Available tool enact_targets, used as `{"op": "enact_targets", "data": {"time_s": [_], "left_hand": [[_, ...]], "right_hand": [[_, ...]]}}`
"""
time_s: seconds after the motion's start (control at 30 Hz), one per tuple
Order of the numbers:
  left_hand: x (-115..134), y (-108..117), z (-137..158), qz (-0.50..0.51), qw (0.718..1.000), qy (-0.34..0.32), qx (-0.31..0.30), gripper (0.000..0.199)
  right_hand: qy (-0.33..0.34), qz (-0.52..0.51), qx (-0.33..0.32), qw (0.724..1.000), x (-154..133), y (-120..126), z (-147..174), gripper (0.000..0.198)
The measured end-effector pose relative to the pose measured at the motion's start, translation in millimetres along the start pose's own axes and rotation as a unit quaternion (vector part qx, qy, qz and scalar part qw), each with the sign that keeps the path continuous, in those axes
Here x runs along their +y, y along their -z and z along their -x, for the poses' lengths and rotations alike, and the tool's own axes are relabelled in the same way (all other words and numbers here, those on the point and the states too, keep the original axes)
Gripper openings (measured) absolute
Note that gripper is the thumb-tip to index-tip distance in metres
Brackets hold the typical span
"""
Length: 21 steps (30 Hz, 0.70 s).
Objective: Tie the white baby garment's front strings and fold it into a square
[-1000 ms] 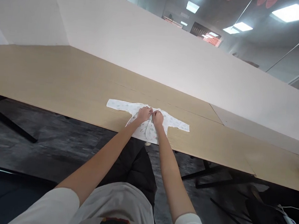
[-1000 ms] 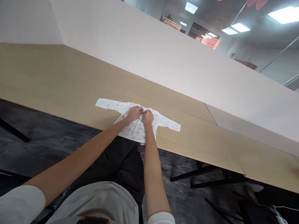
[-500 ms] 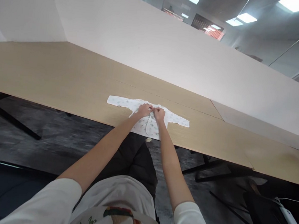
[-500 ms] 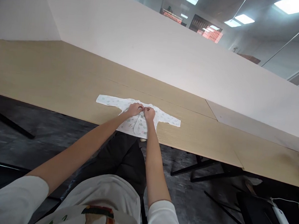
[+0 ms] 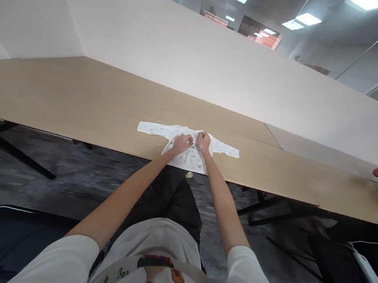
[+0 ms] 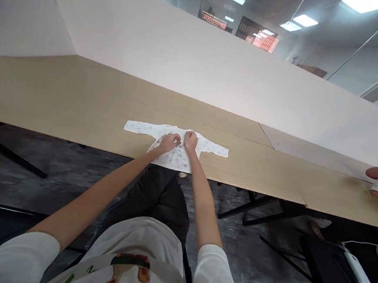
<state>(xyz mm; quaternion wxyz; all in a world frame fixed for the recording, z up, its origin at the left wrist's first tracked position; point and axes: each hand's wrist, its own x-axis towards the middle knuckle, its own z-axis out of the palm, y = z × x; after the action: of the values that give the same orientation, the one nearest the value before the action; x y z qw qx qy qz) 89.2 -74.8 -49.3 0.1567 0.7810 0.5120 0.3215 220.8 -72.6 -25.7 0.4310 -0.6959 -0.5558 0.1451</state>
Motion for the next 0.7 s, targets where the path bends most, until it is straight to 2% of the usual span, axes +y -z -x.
{"op": "enact_targets", "data": {"time_s": [0.13, 0.27, 0.47, 0.7], "left_hand": [[-5, 0, -2, 0.044, 0.999, -0.008, 0.001, 0.018], [-9, -1, -3, 0.064, 0.998, -0.014, 0.005, 0.018], [-12, -4, -4, 0.075, 0.997, -0.022, 0.024, 0.020], [-13, -3, -3, 0.141, 0.990, -0.016, 0.027, 0.022]], "right_hand": [[0.010, 0.035, -0.042, 0.998, -1, 4, 24, 0.030], [0.051, 0.081, -0.077, 0.992, 5, 3, 40, 0.028], [0.081, 0.100, -0.066, 0.989, 11, 0, 39, 0.022], [0.044, 0.031, -0.046, 0.998, 13, -1, 39, 0.018]]}}
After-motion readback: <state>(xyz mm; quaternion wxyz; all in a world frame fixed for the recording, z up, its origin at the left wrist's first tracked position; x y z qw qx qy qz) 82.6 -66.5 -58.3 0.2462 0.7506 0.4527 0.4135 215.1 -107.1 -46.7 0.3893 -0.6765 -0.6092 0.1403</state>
